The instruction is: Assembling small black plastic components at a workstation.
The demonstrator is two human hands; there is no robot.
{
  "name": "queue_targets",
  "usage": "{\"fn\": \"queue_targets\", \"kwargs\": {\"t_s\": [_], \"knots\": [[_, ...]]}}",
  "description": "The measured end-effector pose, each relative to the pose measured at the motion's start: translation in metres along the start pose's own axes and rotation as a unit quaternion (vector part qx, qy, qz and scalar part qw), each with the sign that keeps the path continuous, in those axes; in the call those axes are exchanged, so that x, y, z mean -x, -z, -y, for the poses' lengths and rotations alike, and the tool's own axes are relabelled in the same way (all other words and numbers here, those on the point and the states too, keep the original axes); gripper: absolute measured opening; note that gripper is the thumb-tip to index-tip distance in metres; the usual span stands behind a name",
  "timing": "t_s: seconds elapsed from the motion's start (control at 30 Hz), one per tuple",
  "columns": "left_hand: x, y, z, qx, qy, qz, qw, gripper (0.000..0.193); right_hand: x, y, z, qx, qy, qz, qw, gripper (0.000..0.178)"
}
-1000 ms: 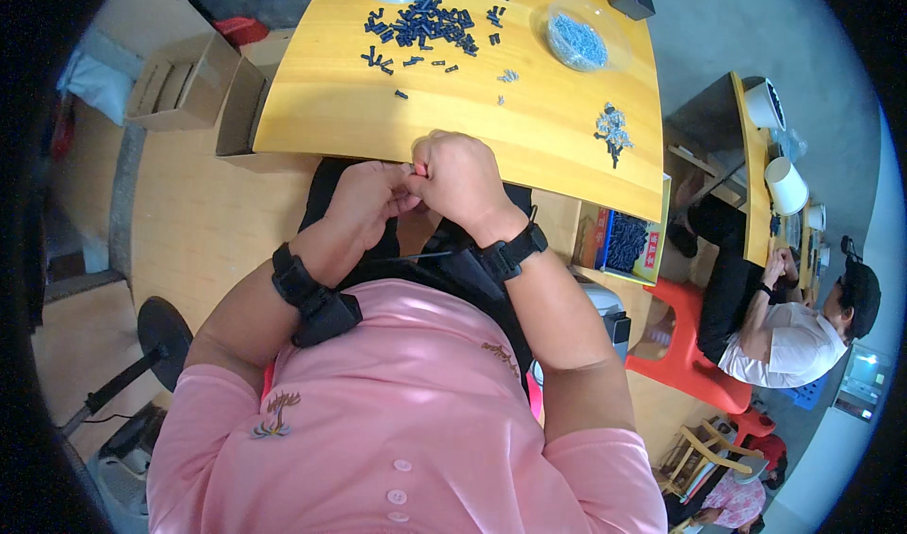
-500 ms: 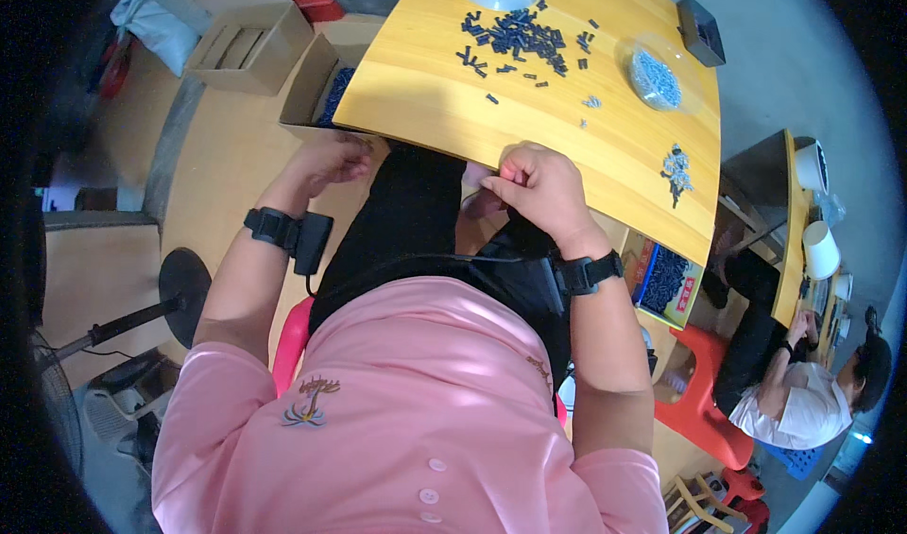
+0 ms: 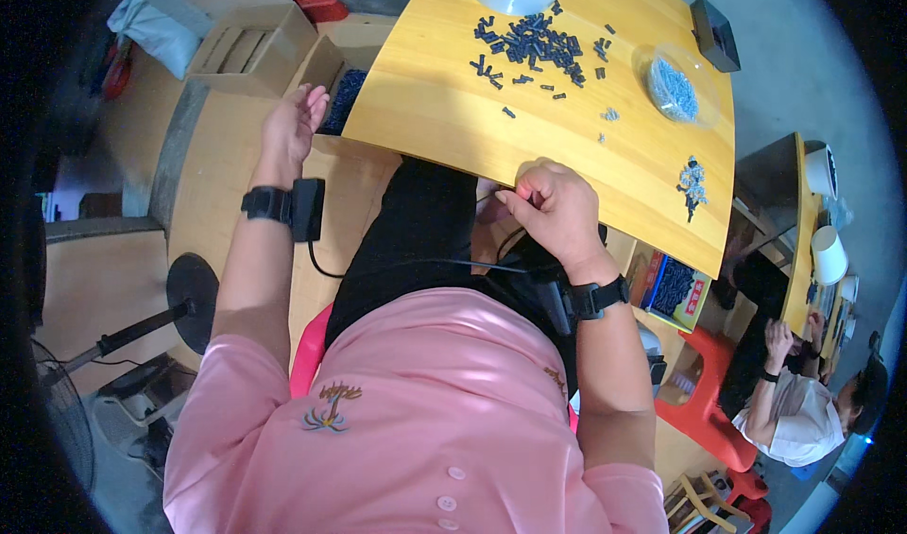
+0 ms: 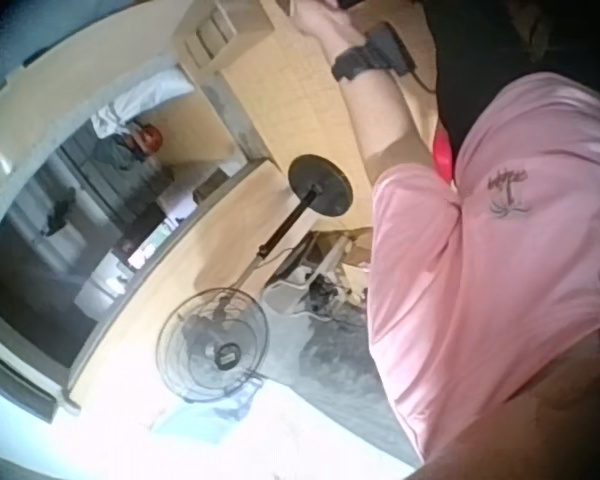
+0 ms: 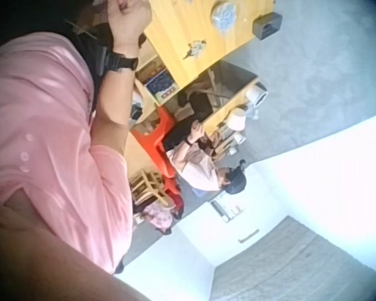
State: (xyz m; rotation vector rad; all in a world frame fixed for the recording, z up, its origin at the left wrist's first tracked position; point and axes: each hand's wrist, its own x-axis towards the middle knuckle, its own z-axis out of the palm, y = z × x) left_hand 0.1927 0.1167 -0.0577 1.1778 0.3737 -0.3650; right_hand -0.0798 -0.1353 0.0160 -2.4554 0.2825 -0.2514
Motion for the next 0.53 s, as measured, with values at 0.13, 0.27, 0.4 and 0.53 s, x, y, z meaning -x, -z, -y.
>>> {"fn": "queue_targets", "kwargs": {"t_s": [0.13, 0.27, 0.4, 0.53], "knots": [[0.027, -0.021, 0.001, 0.043, -0.026, 0.053, 0.997, 0.024, 0.001, 0.005, -0.004, 0.034, 0.010, -0.016, 0.999, 0.025], [0.057, -0.051, -0.009, 0.000, -0.070, 0.099, 0.993, 0.027, 0.001, -0.008, -0.007, -0.003, 0.030, -0.041, 0.999, 0.020], [0.091, -0.100, -0.002, -0.031, -0.067, 0.183, 0.980, 0.025, 0.003, -0.007, -0.007, 0.014, 0.034, -0.030, 0.999, 0.019], [0.115, -0.141, 0.021, -0.050, -0.016, 0.259, 0.964, 0.027, 0.006, 0.005, -0.010, 0.005, 0.033, 0.007, 0.999, 0.019]]}}
